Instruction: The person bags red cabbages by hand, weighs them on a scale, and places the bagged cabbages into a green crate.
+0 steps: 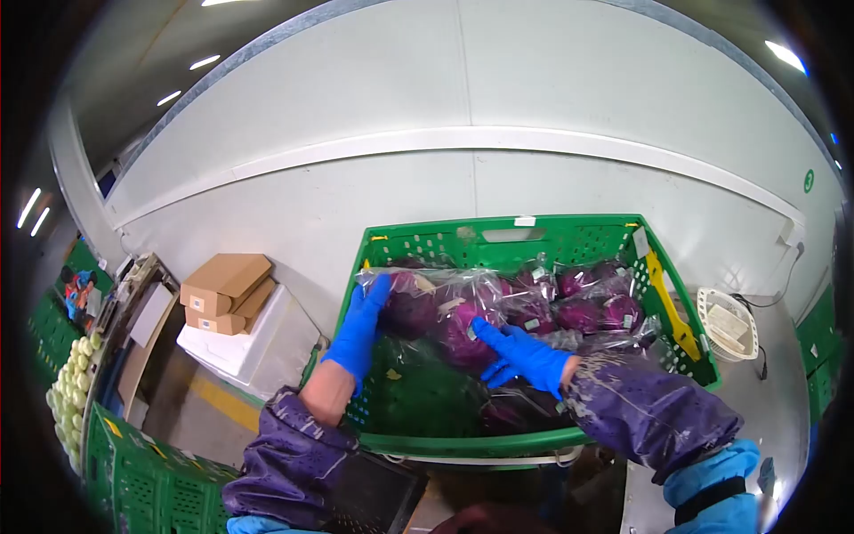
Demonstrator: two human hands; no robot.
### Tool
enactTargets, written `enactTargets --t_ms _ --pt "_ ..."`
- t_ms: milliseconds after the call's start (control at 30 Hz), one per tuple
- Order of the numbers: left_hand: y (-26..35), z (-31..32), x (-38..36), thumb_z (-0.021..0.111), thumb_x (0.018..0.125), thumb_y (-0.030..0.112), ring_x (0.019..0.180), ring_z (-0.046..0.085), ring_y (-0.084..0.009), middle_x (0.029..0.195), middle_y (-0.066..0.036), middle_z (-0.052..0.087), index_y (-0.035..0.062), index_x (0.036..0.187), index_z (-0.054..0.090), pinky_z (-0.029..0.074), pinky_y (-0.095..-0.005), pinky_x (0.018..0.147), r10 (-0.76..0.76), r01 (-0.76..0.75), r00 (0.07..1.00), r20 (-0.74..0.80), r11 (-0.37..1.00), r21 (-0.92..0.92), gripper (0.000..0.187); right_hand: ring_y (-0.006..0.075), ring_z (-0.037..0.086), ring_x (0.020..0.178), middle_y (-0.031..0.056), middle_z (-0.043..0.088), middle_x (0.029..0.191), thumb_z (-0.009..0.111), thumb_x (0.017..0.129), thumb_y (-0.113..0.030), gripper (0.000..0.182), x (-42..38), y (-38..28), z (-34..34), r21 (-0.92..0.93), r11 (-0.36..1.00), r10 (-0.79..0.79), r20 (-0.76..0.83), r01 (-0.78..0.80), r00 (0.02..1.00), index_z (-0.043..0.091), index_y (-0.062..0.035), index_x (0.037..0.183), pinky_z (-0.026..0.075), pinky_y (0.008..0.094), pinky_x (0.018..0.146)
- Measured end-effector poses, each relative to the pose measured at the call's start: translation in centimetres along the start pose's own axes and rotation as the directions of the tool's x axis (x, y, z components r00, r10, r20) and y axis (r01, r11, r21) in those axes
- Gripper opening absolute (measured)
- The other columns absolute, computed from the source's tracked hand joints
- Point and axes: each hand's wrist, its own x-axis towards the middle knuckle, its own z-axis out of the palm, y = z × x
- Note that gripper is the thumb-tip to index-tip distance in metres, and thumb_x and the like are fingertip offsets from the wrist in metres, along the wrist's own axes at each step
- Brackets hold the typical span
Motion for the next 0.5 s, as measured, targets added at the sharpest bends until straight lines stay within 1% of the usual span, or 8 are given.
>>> enactTargets --t_ms 167,200,233,267,300,367,433,500 --pt "-3.6 -3.3 2.5 0.07 0.075 0.029 0.104 0.051 -0.0198 0.112 -0.014 0.052 -0.0003 0.125 0.036 0.041 -0.0303 0.087 -0.01 0.015 0.999 -0.044 0.992 0.124 0.068 0.0371 0.063 0.073 0.0295 0.052 0.106 0.043 0.083 -0.059 0.079 7.2 2.9 0.4 -0.115 0.989 0.093 -0.005 -0.093 0.996 0.033 0.0087 0.123 0.055 0.0405 0.057" --pt "-3.8 -2.9 2.4 0.07 0.075 0.028 0.105 0.05 -0.0231 0.114 -0.017 0.051 -0.0019 0.128 0.03 0.041 -0.0327 0.088 0.017 0.003 0.999 -0.051 0.934 0.356 0.073 0.0372 0.063 0.069 0.0267 0.059 0.087 0.037 0.086 -0.056 0.072 7.3 2.2 1.0 -0.182 0.971 0.134 -0.118 -0.154 0.984 0.045 0.0111 0.11 0.053 0.0429 0.055" --pt "-4.1 -2.7 2.4 0.069 0.075 0.027 0.107 0.05 -0.0264 0.116 -0.02 0.05 -0.0035 0.131 0.023 0.04 -0.0351 0.09 0.046 -0.01 0.998 -0.048 0.823 0.568 0.079 0.0372 0.063 0.069 0.0267 0.059 0.087 0.037 0.086 -0.056 0.072 7.8 1.7 1.2 -0.171 0.972 0.139 -0.122 -0.159 0.983 0.045 0.0111 0.11 0.053 0.0429 0.055" --pt "-6.6 -3.7 3.6 0.068 0.075 0.024 0.108 0.049 -0.0367 0.118 -0.029 0.045 -0.0052 0.135 0.009 0.04 -0.0399 0.09 0.218 -0.146 0.976 0.02 0.579 0.802 0.089 0.0367 0.063 0.07 0.0261 0.06 0.083 0.036 0.087 -0.054 0.068 8.2 1.4 1.2 -0.372 0.919 0.089 -0.132 -0.133 0.987 0.051 0.0101 0.103 0.052 0.0434 0.056" --pt "-6.8 -3.6 3.7 0.068 0.075 0.024 0.108 0.049 -0.0367 0.118 -0.029 0.045 -0.0052 0.135 0.009 0.04 -0.0399 0.09 0.204 -0.147 0.978 0.033 0.577 0.803 0.089 0.0362 0.064 0.072 0.0255 0.06 0.079 0.035 0.089 -0.052 0.066 8.2 1.3 1.0 -0.554 0.825 0.045 -0.133 -0.112 0.99 0.056 0.0092 0.096 0.051 0.0439 0.057" --pt "-6.6 -2.5 3.5 0.068 0.074 0.023 0.108 0.047 -0.0441 0.118 -0.034 0.042 -0.006 0.136 0.003 0.04 -0.0434 0.089 0.197 -0.09 0.979 0.042 0.239 0.967 0.094 0.0359 0.063 0.073 0.0266 0.061 0.08 0.039 0.088 -0.043 0.054 8.9 2.4 0.9 -0.689 0.724 -0.092 -0.14 -0.03 0.986 0.06 0.0061 0.089 0.05 0.0436 0.061" --pt "-5.1 -1.5 2.6 0.068 0.074 0.025 0.103 0.049 -0.0441 0.113 -0.034 0.044 -0.0062 0.135 0.006 0.042 -0.0458 0.085 0.119 -0.078 0.991 0.059 0.158 0.984 0.093 0.0364 0.063 0.073 0.0249 0.061 0.079 0.048 0.083 -0.032 0.037 9.4 4.5 0.4 -0.88 0.349 -0.498 0.117 0.322 0.86 0.063 0.0012 0.088 0.05 0.0436 0.063" --pt "-3.1 0.3 0.9 0.068 0.073 0.025 0.105 0.05 -0.0409 0.123 -0.03 0.04 -0.0024 0.135 0.018 0.043 -0.0454 0.085 0.05 -0.148 0.987 0.15 -0.043 0.988 0.084 0.0356 0.063 0.072 0.0204 0.063 0.079 0.053 0.077 -0.024 0.026 8.9 5.3 1.3 -0.873 0.439 -0.522 -0.056 0.212 0.851 0.064 -0.0024 0.087 0.05 0.0442 0.063"
